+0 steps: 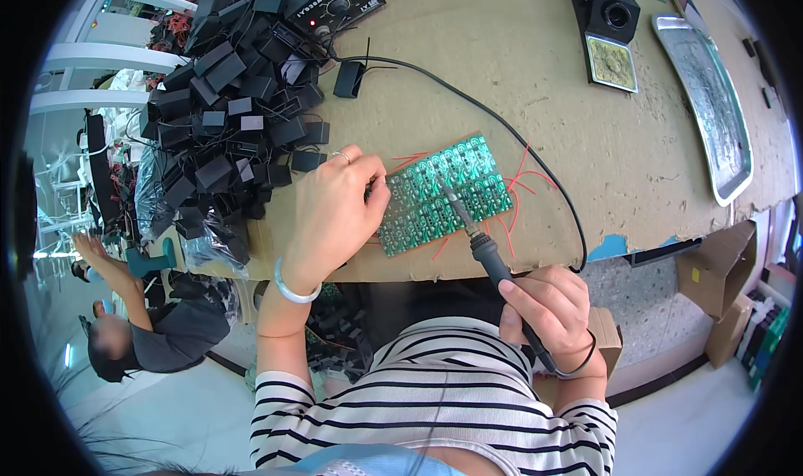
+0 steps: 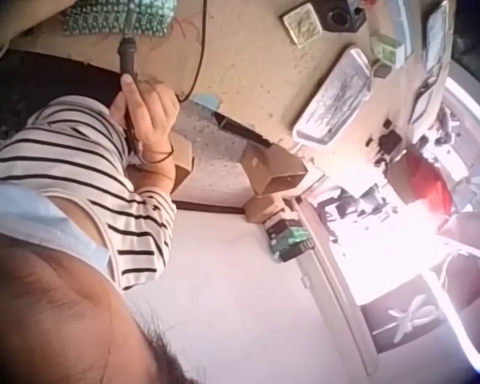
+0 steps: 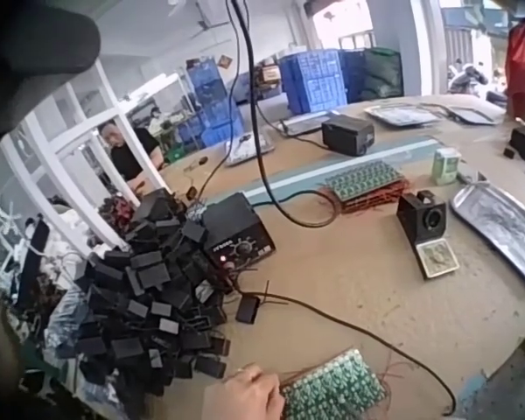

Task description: Soldering components onto a green circuit board using a soldering iron.

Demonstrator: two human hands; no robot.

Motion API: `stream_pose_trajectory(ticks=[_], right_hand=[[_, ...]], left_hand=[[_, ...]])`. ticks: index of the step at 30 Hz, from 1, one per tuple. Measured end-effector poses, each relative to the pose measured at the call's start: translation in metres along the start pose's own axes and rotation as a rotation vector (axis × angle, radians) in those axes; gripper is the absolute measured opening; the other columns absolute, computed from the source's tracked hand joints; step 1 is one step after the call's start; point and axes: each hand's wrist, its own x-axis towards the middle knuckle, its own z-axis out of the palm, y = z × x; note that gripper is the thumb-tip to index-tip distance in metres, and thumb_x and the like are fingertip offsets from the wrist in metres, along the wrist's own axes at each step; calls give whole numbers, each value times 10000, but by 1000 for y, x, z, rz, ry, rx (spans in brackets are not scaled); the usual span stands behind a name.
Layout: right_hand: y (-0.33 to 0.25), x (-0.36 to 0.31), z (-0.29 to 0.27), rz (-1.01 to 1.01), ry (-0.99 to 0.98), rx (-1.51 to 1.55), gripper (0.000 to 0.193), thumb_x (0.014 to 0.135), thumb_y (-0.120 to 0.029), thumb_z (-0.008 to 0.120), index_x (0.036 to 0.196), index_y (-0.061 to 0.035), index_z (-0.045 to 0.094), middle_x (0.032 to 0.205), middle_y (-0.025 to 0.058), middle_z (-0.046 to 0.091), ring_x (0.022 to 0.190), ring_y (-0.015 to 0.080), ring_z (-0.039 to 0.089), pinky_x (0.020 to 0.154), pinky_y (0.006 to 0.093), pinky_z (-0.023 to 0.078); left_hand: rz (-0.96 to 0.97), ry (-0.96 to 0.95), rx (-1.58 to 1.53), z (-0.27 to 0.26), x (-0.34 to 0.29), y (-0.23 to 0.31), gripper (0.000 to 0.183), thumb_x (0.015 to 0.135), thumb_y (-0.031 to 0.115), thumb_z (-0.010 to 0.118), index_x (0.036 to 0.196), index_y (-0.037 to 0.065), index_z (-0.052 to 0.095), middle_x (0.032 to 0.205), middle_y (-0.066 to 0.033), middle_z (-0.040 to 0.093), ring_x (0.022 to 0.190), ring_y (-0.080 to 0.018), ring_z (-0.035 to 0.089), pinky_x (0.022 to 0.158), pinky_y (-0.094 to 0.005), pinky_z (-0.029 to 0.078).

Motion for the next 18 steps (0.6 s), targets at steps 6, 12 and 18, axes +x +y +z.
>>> stream_pose_trajectory(ticks=[6,12,18], right_hand=[[-3,-3,-6,23,21,7,314,739,24,670,1048,-30,671,780,52,639,601,216,625,528,323,521],[-5,-6,-11,41,11,35,321,759,-63,774,1061,-38,670,789,48,644,620,216,633,535,319,519],[-6,-7,-10,41,7,32,316,759,-40,764,1061,-35,670,796,47,649,623,214,636,541,316,525]], left_hand=[[225,226,21,-3,-2,2,137,797,65,740,932,44,733,905,-79,623,884,-290,619,750,-410,521],[719,157,271,-1,-41,-16,240,722,58,736,960,25,743,958,-52,650,921,-226,625,847,-393,535],[722,102,389,-1,-50,-23,173,751,67,714,920,30,717,973,-55,656,968,-213,639,1012,-432,512]])
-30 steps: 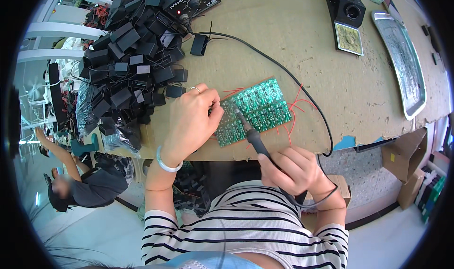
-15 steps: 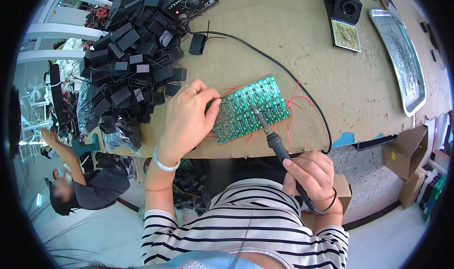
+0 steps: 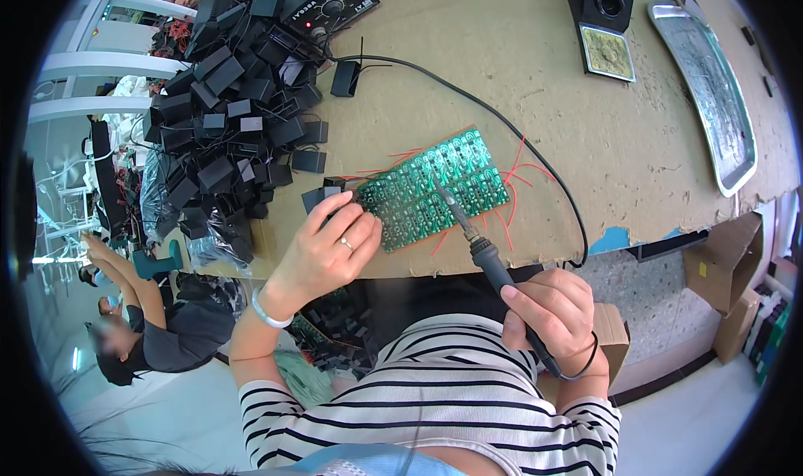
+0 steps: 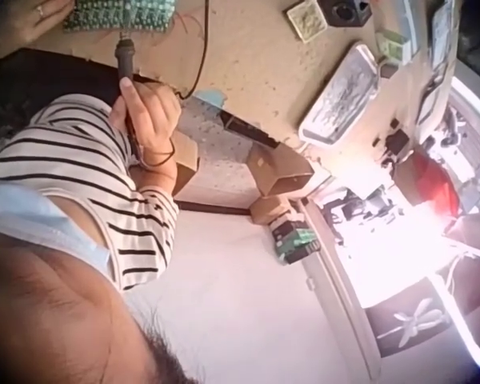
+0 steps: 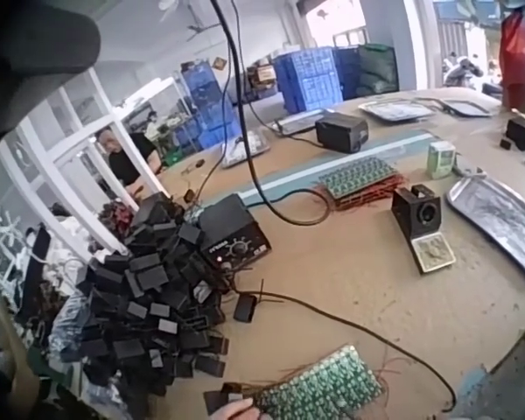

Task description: Soldering components onto a green circuit board using a soldering iron.

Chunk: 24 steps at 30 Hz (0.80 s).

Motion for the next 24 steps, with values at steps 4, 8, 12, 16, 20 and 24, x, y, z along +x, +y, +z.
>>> stream_pose_trajectory(ticks=[4,8,12,16,20,24], right_hand=[[-3,1,1,-12,2,7,316,757,6,708,1068,-33,670,792,47,652,612,211,634,542,315,530],[-1,0,7,15,16,37,328,721,36,683,1041,-32,682,768,48,649,594,211,627,535,319,527],[7,0,19,50,48,48,312,666,60,664,963,-29,699,733,50,645,573,210,616,522,317,515],[11,-2,27,50,14,88,329,661,61,670,976,-31,702,749,54,652,583,217,620,522,319,514],[14,3,33,5,-9,102,230,740,25,632,967,19,673,721,96,642,552,236,608,506,334,501],[14,4,34,14,-25,116,238,736,21,638,970,12,678,732,92,648,559,234,612,500,334,495]], left_hand=[[-15,16,19,5,7,-8,188,791,110,676,966,43,694,976,-61,650,1031,-237,631,1084,-453,469],[-231,156,-225,5,12,-15,179,809,84,660,986,54,674,946,-53,629,954,-222,638,1072,-466,454],[-254,150,-180,23,29,-13,160,804,72,661,963,62,682,889,-40,625,865,-202,616,1023,-469,447],[-259,144,-188,26,33,-13,125,799,72,662,922,64,680,861,-38,618,839,-196,604,1006,-462,449],[-278,81,-202,27,34,-12,97,819,55,712,912,83,717,896,-16,644,837,-203,619,1037,-462,429],[-265,100,-218,29,34,-13,127,796,51,713,919,81,727,910,-21,640,840,-205,620,1034,-460,437]])
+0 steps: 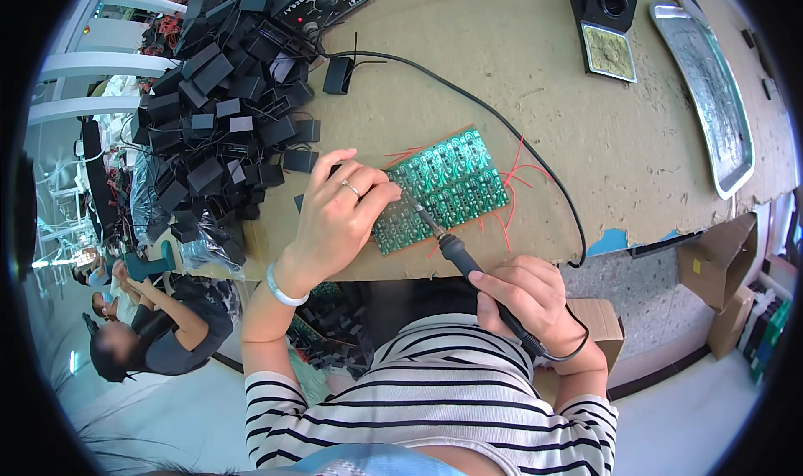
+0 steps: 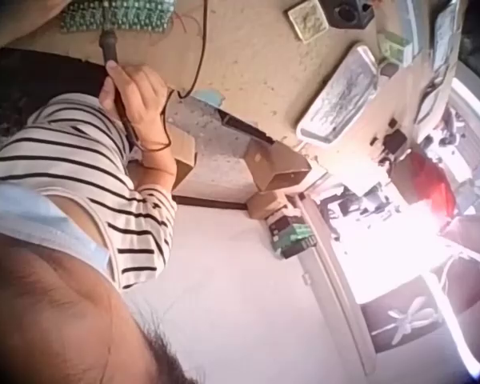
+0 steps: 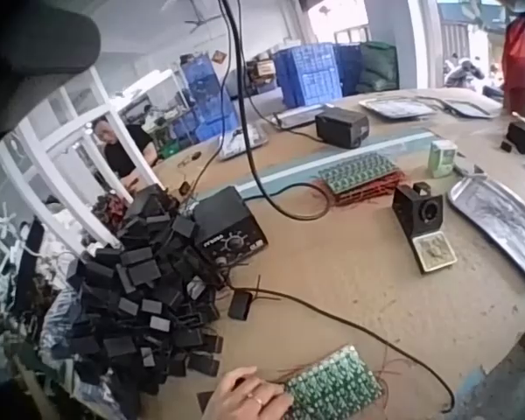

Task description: Soldering components onto a green circuit board using a soldering iron.

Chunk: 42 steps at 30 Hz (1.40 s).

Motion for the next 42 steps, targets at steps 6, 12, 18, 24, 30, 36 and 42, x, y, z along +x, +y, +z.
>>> stream_pose_trajectory(ticks=[6,12,18,24,30,36,42], right_hand=[[-1,-3,-2,22,0,-18,240,736,20,646,972,-2,683,751,89,658,577,231,621,504,336,499],[-2,-2,0,-4,-27,-38,252,715,31,648,962,-3,684,752,78,659,573,223,616,507,334,506],[-4,-2,4,-242,-87,-223,222,728,11,712,947,-13,685,707,34,617,551,159,583,497,272,487],[-5,-4,-6,-237,-83,-172,194,777,-29,715,965,-3,676,715,31,615,562,173,591,499,277,495],[-10,-16,-28,-53,56,-107,288,792,4,669,1079,-6,657,763,73,627,603,231,623,535,339,528],[-11,-20,-30,19,125,-155,294,769,19,637,1058,-28,659,770,65,638,603,230,627,546,337,526],[-15,-18,-33,28,104,-166,273,789,2,653,1059,-35,659,767,63,644,607,227,632,561,336,532]], left_hand=[[17,45,-9,2,0,2,121,791,60,719,909,84,728,896,-18,634,847,-201,623,1024,-458,447],[16,23,18,2,1,6,122,781,20,713,894,65,728,881,-27,631,836,-202,624,1014,-466,454],[-25,6,-8,1,3,9,127,761,3,741,878,49,726,844,-35,625,825,-214,626,1021,-471,453],[-29,-23,17,-1,4,13,121,764,14,750,878,44,725,831,-35,626,821,-212,628,1040,-471,440],[-21,2,57,0,2,15,89,784,17,727,870,38,726,828,-32,625,814,-198,628,1056,-485,430],[15,27,89,2,4,15,32,759,23,653,784,41,646,805,-52,558,821,-198,596,1059,-505,428],[-51,-51,98,-2,5,17,96,832,70,733,925,54,715,903,-44,647,917,-216,639,1094,-515,398]])
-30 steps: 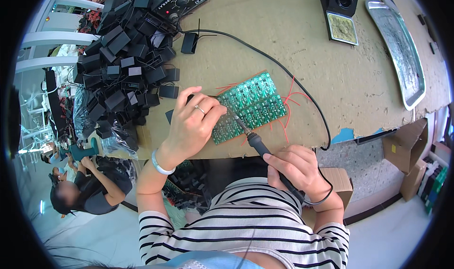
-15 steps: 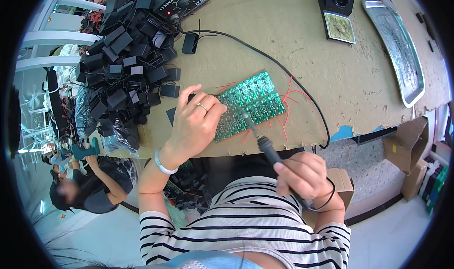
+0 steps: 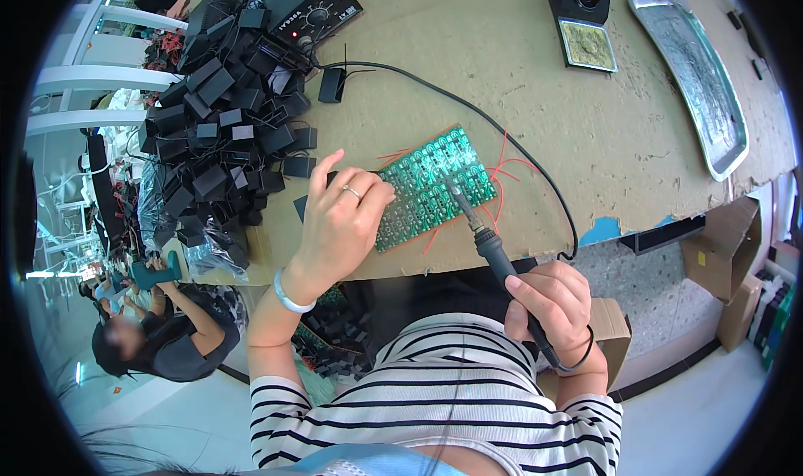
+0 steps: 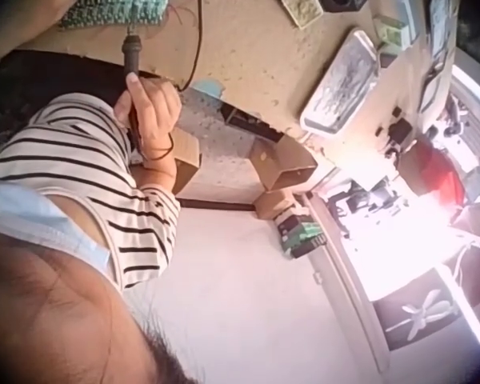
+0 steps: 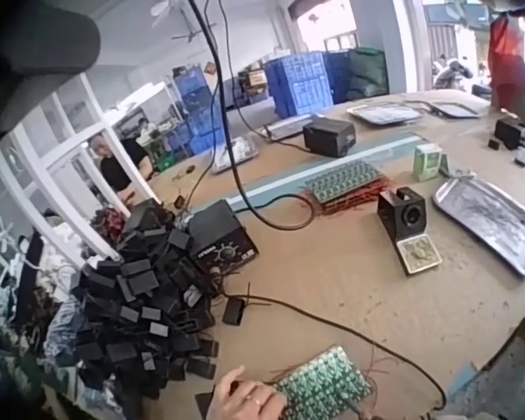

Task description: Soldering components onto a green circuit board using a soldering iron.

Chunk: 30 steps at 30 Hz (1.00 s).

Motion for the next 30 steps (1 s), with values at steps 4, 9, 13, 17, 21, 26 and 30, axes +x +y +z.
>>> stream_pose_trajectory(ticks=[4,9,13,17,21,26,30], right_hand=[[1,0,-5,2,26,-19,229,826,-18,642,1054,-30,654,759,72,644,609,236,633,561,348,533],[8,-5,-10,15,218,-160,162,910,-67,545,1027,20,616,712,133,617,571,274,612,535,375,517],[9,-6,-11,15,247,-176,182,946,-91,497,1031,24,610,663,142,601,541,267,592,516,367,488],[6,-2,-10,19,217,-185,187,948,-96,492,1032,22,612,640,140,594,529,258,585,517,362,485],[0,-3,-12,8,251,-176,184,955,-108,500,1029,15,614,660,130,595,539,250,588,522,364,488],[-5,-2,-15,17,248,-190,175,960,-112,506,1021,13,611,673,123,594,543,246,587,522,367,488],[-5,-5,-16,43,249,-154,160,961,-111,512,1002,14,603,671,117,591,538,243,580,509,363,480]], left_hand=[[-38,49,12,-5,4,10,474,799,329,816,1118,6,682,1046,-95,655,1067,-255,616,1104,-534,383],[-35,-204,106,-4,9,21,1195,517,666,830,1351,-128,512,1186,-170,609,1173,-288,555,1107,-527,392],[-2,-227,26,-3,11,27,1249,494,643,843,1397,-133,465,1230,-180,603,1228,-318,541,1128,-520,366],[-56,-75,-67,-17,30,7,1103,585,574,867,1377,-96,491,1228,-206,614,1207,-352,563,1075,-498,421],[-300,400,-64,4,82,-67,477,944,280,695,1258,-58,574,1170,-226,646,1062,-383,614,901,-477,496],[-239,294,-186,20,89,-96,196,982,163,640,1105,10,648,903,-123,692,857,-310,664,828,-428,518],[-359,501,-798,-3,75,-77,158,1058,144,555,1012,27,651,719,-20,621,647,-117,603,632,-271,482]])
